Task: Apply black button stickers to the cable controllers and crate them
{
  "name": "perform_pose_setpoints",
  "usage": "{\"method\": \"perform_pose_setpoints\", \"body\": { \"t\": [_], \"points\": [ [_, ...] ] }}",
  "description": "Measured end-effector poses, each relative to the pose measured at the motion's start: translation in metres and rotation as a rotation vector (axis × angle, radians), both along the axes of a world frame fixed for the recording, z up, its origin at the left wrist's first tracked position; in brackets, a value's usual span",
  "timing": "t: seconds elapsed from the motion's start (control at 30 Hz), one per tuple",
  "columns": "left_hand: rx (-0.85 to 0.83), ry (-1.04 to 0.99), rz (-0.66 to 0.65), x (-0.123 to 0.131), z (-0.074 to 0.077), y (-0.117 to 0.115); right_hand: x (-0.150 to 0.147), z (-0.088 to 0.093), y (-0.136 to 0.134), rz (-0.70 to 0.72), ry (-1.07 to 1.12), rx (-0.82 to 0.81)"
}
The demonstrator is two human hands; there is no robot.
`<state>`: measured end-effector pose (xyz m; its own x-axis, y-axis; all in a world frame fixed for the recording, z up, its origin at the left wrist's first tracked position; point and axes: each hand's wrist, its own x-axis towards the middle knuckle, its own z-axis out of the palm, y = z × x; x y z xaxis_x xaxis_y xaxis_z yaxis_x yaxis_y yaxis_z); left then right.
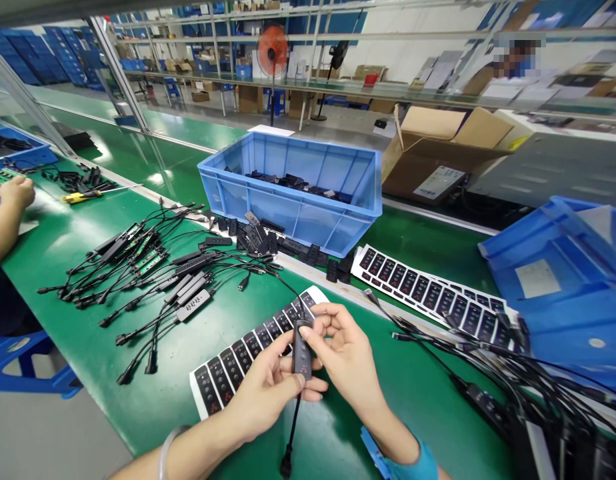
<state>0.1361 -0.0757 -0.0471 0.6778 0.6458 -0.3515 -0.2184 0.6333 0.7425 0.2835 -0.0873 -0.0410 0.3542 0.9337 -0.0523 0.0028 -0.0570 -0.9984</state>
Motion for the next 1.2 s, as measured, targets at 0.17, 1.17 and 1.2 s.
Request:
{"method": "perform_pose_setpoints", "body": {
  "t": [0.17, 1.17, 1.2],
  "points": [
    [0.006, -0.041, 0.005, 0.0, 0.004, 0.001, 0.009, 0.007, 0.002, 0.156, -0.066, -0.092],
    [0.747, 0.379, -0.124, -0.005, -0.002, 0.008, 0.021, 0.038, -0.009, 0.139, 0.012, 0.055],
    [0.927, 0.453, -0.158, -0.006, -0.005, 0.008, 0.032, 0.047, -0.014, 0.065, -0.002, 0.066]
  ]
}}
